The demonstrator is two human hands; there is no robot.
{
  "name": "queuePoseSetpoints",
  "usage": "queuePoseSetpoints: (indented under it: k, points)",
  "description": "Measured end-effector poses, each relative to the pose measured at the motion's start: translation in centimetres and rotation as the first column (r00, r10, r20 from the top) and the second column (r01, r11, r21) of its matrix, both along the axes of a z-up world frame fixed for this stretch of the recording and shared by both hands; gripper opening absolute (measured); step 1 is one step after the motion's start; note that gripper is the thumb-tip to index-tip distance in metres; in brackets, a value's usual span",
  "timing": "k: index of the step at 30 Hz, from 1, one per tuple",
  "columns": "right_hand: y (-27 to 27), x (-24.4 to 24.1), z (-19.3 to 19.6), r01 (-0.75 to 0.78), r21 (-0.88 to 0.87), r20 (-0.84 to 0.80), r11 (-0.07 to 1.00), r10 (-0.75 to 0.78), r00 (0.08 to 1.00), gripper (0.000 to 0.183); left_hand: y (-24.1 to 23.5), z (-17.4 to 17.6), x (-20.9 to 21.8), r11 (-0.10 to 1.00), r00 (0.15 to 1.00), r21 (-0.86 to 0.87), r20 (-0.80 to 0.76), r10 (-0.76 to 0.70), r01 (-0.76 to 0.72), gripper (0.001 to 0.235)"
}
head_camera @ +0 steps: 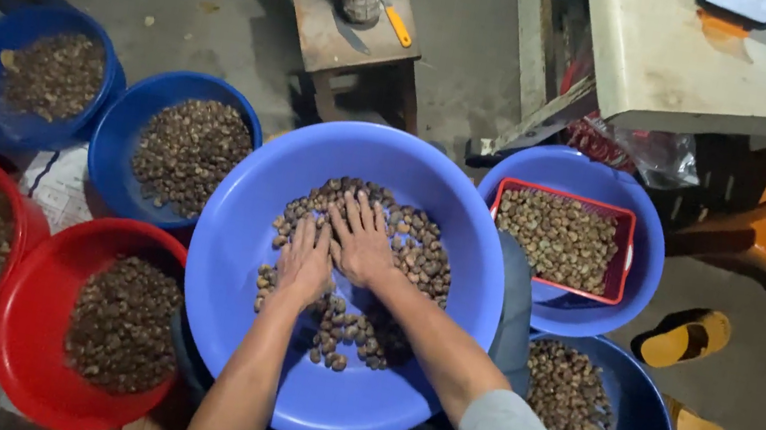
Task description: The person sits cross-legged on a chair with a large blue basin on their lap, sorting brown nuts by hand. They pick up individual nuts, inspect them, and transfer selected ones into a smaller red basket placed inside another blue basin to the right.
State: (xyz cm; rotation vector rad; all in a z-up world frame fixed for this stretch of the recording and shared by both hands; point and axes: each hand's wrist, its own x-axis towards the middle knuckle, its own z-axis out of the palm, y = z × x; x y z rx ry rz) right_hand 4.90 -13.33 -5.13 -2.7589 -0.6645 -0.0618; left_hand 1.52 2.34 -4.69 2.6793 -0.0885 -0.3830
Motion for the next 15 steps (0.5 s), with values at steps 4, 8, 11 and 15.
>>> queuePoseSetpoints:
  k: [4,8,11,15]
  points:
    - [-1.2,-0.4,0.4,-0.075,-0.047,-0.073,0.996,0.072,0.995,0.062,1.5,-0.7,-0.1,0.996,0.997,0.045,0.019,-0.079,0.078,0.065]
    - [-2.3,-1.4,1.5,-0.164,-0.216,-0.213,0.963,0.117,0.97,0.063,1.8,-2.7,-0.3,0.943,0.959,0.331,0.255,-0.121,0.031,0.012]
    - [-3.1,-2.6,1.7,-0.172,-0.288,-0.2,0.942,0.117,0.973,0.054,1.9,-3.2,-0.1,0.961,0.987,0.277,0.144,-0.073,0.031,0.011]
    - [-4.5,-4.7,1.2,-0.173,-0.269,-0.083,0.947,0.156,0.984,0.041,1.3,1.0,-1.1,0.974,0.988,0.224,0.132,-0.076,0.045,0.016]
